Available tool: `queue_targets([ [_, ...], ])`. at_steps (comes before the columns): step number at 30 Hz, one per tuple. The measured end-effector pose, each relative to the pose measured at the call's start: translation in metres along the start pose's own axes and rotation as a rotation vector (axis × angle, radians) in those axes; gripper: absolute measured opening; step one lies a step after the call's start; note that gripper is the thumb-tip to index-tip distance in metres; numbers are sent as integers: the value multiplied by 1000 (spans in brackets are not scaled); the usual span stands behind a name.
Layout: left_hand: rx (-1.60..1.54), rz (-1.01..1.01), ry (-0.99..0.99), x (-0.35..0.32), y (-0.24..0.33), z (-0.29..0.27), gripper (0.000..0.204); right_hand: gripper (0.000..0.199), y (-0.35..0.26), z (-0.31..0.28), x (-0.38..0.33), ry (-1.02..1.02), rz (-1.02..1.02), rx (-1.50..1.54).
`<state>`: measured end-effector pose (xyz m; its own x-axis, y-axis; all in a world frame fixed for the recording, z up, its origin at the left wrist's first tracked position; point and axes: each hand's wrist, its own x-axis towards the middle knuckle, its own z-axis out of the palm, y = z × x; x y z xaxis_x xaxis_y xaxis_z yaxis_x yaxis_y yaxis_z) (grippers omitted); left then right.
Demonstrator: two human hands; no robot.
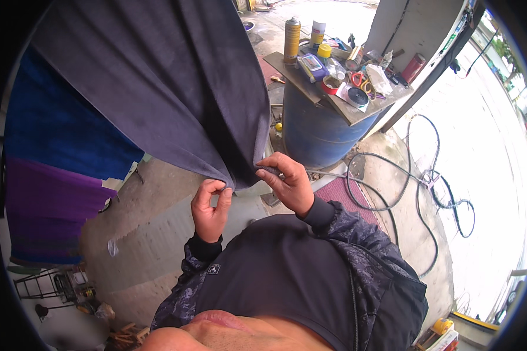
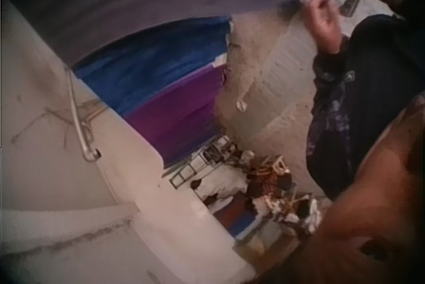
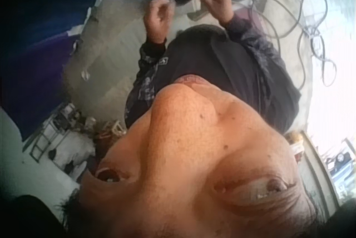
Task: The person inspects the edges of two large fabric pieces, first purple then dark gray, by hand. They hold the fabric up, pinch and rub the edges, and examine the seams closely.
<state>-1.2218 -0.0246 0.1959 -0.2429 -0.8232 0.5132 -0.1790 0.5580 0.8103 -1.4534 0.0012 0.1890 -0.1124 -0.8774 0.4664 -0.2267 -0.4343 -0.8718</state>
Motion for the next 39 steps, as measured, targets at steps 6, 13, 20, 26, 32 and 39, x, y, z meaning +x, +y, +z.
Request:
queue_targets([
  [6, -23, -40, -115, -4, 7, 16, 14, 28, -6, 18, 3, -94, -78, 140],
  [13, -28, -64, -63, -2, 5, 11, 13, 47, -11, 14, 13, -288, -296, 50],
  [20, -98, -176, -95, 0, 9, 10, 13, 64, -4, 24, 7, -208, -476, -265],
  [26, -33, -6, -212, 11, 22, 5, 9, 55, -4, 24, 2, -179, -371, -197],
  [32, -119, 262, -149, 46, 54, -38, 13, 39, -1, 13, 0, -277, -293, -154],
  [39, -559, 415, -2, 61, 177, -116, 16, 38, -2, 13, -9, -313, -216, -159],
])
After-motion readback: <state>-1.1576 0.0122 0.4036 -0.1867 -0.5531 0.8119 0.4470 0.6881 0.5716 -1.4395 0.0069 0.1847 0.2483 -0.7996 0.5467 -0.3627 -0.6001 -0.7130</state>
